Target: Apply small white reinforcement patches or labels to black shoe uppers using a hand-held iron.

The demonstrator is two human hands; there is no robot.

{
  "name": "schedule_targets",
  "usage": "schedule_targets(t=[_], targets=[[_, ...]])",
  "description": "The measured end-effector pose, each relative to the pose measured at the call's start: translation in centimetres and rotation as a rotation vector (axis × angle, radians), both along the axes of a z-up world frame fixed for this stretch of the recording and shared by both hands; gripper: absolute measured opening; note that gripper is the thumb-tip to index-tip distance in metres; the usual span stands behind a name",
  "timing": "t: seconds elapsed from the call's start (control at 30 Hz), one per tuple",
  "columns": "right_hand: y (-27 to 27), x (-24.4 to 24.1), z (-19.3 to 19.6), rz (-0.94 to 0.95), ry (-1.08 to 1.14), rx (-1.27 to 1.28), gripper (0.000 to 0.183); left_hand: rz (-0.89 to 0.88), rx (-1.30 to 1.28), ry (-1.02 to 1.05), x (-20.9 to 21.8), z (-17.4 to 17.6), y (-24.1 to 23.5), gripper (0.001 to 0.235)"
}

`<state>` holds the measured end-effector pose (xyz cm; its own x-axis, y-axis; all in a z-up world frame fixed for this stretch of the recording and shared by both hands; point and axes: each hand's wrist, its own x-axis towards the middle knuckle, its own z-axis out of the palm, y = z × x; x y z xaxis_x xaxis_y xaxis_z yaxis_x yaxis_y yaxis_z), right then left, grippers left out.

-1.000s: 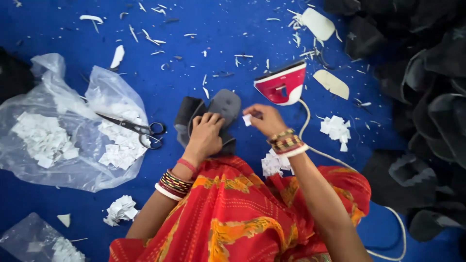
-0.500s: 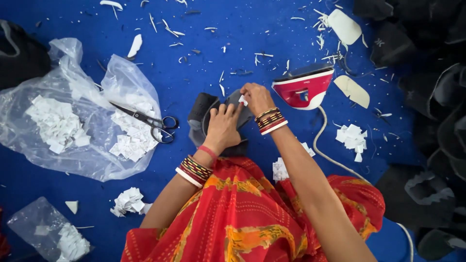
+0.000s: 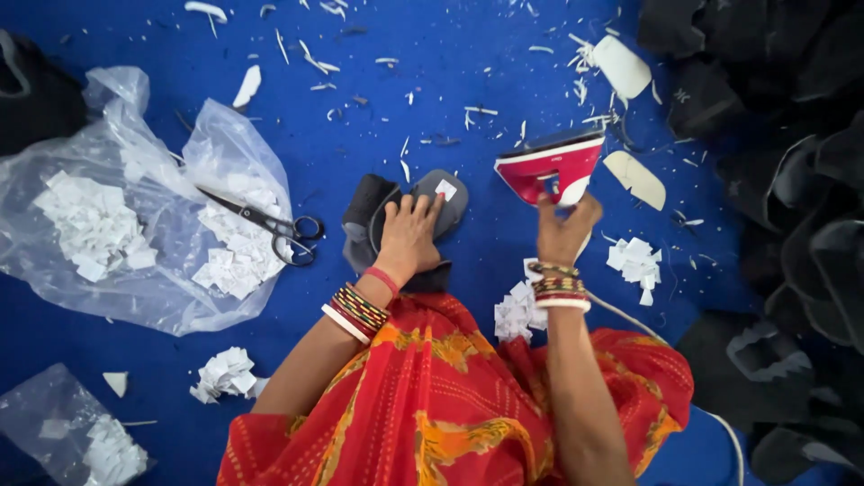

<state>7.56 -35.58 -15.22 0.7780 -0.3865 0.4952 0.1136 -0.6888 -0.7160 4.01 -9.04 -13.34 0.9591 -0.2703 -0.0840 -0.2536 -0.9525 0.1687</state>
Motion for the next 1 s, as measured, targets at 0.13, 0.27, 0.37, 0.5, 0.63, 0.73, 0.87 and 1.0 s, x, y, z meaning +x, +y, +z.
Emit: schedule_targets(t=[0.13, 0.27, 0.37, 0.5, 0.63, 0.73, 0.87, 1.0], targets=[[-1.2, 3.7, 3.4, 0.382, 0.057, 0.218, 0.038, 0.006, -0.025, -0.024, 0.2, -1.0, 0.1, 0.099], [4.6, 4.9, 13.4, 0.436, 0.56, 0.25, 0.053, 0.01, -0.07, -0.057, -0.1, -1.2, 0.4, 0.096], [7.6, 5.7, 14.5, 0.378, 0.756, -0.178, 0.061, 0.013, -0.098, -0.023, 0.1, -0.4, 0.3, 0.094], [10.3, 6.1, 9.3, 0.514, 0.628, -0.663, 0.062, 0.016, -0.138, -0.024, 0.1, -0.1, 0.4, 0.094], [11.1, 5.1, 6.1, 0.469, 0.629, -0.815, 0.061, 0.018, -0.172, -0.095, -0.2, -0.6, 0.6, 0.086], [11.3, 5.2, 6.2, 0.49, 0.604, -0.823, 0.06, -0.001, -0.185, -0.092, -0.6, -0.2, 0.7, 0.087], [11.3, 6.8, 5.6, 0.447, 0.506, -0.822, 0.056, -0.032, -0.243, -0.157, -2.1, -0.4, 0.8, 0.074], [11.6, 7.8, 6.8, 0.422, 0.474, -0.671, 0.054, -0.039, -0.286, -0.102, -1.9, -0.8, 1.6, 0.067]])
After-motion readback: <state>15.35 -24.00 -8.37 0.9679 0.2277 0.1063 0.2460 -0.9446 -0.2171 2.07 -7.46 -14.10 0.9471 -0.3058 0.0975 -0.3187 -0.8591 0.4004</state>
